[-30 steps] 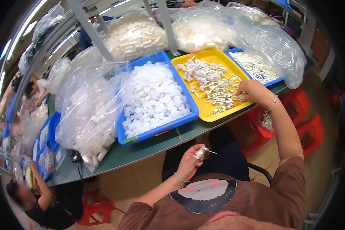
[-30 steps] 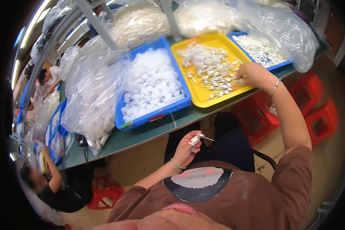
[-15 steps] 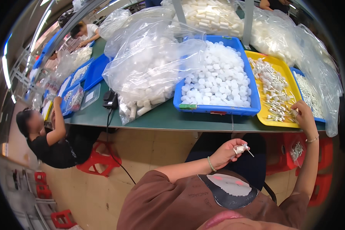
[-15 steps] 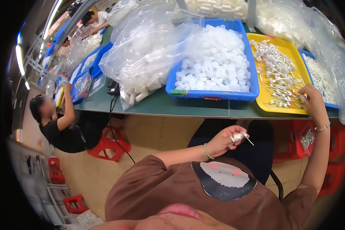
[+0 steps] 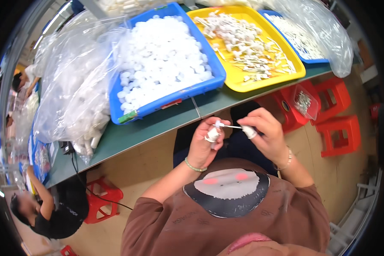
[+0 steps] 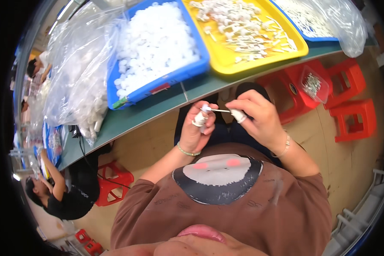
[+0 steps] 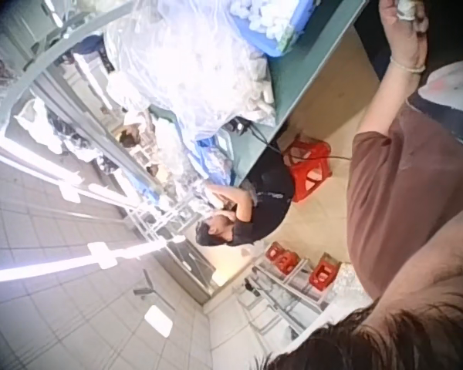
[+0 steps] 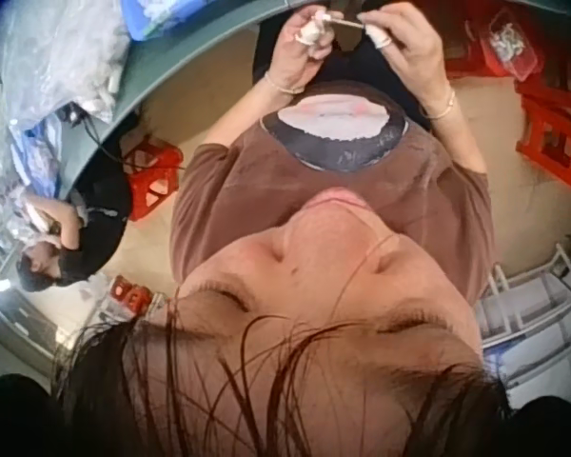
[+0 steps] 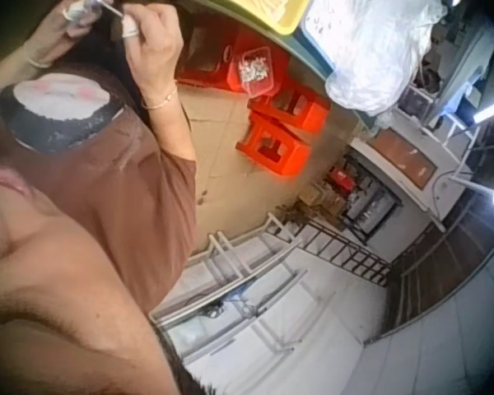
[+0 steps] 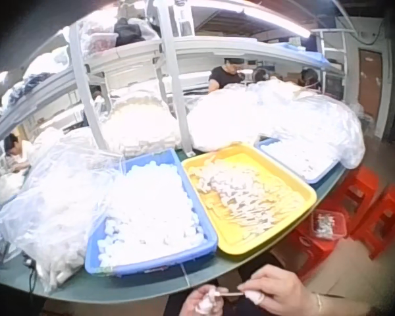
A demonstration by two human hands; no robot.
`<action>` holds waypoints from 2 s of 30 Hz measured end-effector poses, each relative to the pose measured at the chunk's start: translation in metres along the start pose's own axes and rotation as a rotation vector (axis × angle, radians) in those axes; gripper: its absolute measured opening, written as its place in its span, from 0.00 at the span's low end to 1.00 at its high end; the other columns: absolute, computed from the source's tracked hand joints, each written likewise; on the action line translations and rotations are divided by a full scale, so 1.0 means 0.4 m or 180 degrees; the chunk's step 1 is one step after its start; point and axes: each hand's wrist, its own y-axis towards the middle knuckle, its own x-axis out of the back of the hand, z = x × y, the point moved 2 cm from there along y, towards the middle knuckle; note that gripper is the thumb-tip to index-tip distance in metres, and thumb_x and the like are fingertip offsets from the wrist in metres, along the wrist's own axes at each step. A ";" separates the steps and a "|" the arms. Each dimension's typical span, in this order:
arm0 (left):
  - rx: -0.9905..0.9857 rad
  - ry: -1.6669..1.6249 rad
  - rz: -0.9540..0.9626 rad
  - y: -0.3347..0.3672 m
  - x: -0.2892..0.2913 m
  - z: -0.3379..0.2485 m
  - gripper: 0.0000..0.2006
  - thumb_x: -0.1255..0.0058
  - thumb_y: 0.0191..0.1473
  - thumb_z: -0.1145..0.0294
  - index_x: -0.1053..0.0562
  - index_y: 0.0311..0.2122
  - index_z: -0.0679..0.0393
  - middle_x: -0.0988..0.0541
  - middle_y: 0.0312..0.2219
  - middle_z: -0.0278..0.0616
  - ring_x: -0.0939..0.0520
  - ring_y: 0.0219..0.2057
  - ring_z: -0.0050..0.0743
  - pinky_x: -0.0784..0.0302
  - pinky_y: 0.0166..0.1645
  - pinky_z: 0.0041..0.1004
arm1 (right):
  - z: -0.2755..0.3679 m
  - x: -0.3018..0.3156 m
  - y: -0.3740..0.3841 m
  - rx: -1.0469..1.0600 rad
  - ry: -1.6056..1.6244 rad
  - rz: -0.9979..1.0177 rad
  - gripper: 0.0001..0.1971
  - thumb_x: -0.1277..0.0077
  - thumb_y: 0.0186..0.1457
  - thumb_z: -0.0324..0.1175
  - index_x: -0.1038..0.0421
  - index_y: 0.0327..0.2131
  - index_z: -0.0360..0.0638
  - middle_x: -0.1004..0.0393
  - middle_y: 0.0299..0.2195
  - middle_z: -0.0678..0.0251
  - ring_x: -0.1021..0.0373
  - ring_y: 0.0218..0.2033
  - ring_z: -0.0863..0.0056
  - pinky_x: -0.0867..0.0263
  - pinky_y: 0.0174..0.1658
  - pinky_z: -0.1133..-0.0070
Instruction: The person repeatedly picks small white cotton pieces from a blue tray and sticks them onto thin sticks from a yellow tray, then places the assembled items back into the yellow tray. The process is continuous and repetitive throughout the clip.
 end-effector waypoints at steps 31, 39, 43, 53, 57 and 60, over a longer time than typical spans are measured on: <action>-0.0094 0.1912 -0.0789 0.004 0.011 0.010 0.17 0.46 0.53 0.70 0.28 0.48 0.62 0.23 0.31 0.31 0.29 0.24 0.10 0.36 0.23 0.13 | -0.043 -0.089 -0.042 -0.0043 0.0160 -0.0453 0.15 0.43 0.41 0.20 0.30 0.36 0.40 0.29 0.25 0.63 0.33 0.23 0.67 0.36 0.26 0.75; -0.0635 0.1698 -0.0868 0.001 -0.006 0.011 0.14 0.48 0.54 0.73 0.36 0.45 0.60 0.22 0.40 0.50 0.29 0.22 0.14 0.35 0.22 0.14 | -0.041 -0.101 -0.042 0.0937 -0.0409 -0.0715 0.18 0.42 0.37 0.19 0.32 0.35 0.42 0.29 0.25 0.64 0.31 0.25 0.66 0.35 0.28 0.74; -0.0684 0.1761 -0.0805 -0.005 0.008 0.020 0.14 0.48 0.54 0.74 0.36 0.45 0.61 0.22 0.38 0.47 0.28 0.23 0.14 0.35 0.23 0.14 | -0.035 -0.096 -0.038 0.0544 -0.0243 -0.0692 0.15 0.41 0.38 0.20 0.31 0.33 0.41 0.29 0.24 0.65 0.30 0.25 0.67 0.34 0.26 0.75; 0.0779 0.0380 -0.0923 0.004 0.032 0.042 0.12 0.57 0.60 0.70 0.35 0.48 0.60 0.26 0.39 0.41 0.32 0.25 0.16 0.36 0.25 0.15 | -0.044 0.115 0.306 0.1182 -0.0850 -0.1438 0.11 0.46 0.46 0.23 0.30 0.36 0.40 0.27 0.29 0.60 0.29 0.29 0.65 0.33 0.33 0.75; 0.1100 0.0042 -0.1111 0.004 0.052 0.047 0.13 0.58 0.59 0.73 0.36 0.49 0.62 0.27 0.42 0.43 0.31 0.26 0.19 0.34 0.27 0.17 | -0.112 0.159 0.386 0.0701 -0.1246 -0.0797 0.11 0.49 0.47 0.21 0.28 0.37 0.38 0.26 0.31 0.62 0.30 0.28 0.71 0.34 0.34 0.79; 0.1155 0.0111 -0.1207 0.001 0.058 0.039 0.14 0.58 0.58 0.75 0.36 0.50 0.62 0.27 0.44 0.46 0.30 0.27 0.21 0.33 0.28 0.17 | -0.150 0.189 0.346 0.0053 -0.1112 -0.0123 0.12 0.51 0.43 0.18 0.26 0.35 0.38 0.25 0.32 0.61 0.30 0.29 0.70 0.34 0.36 0.77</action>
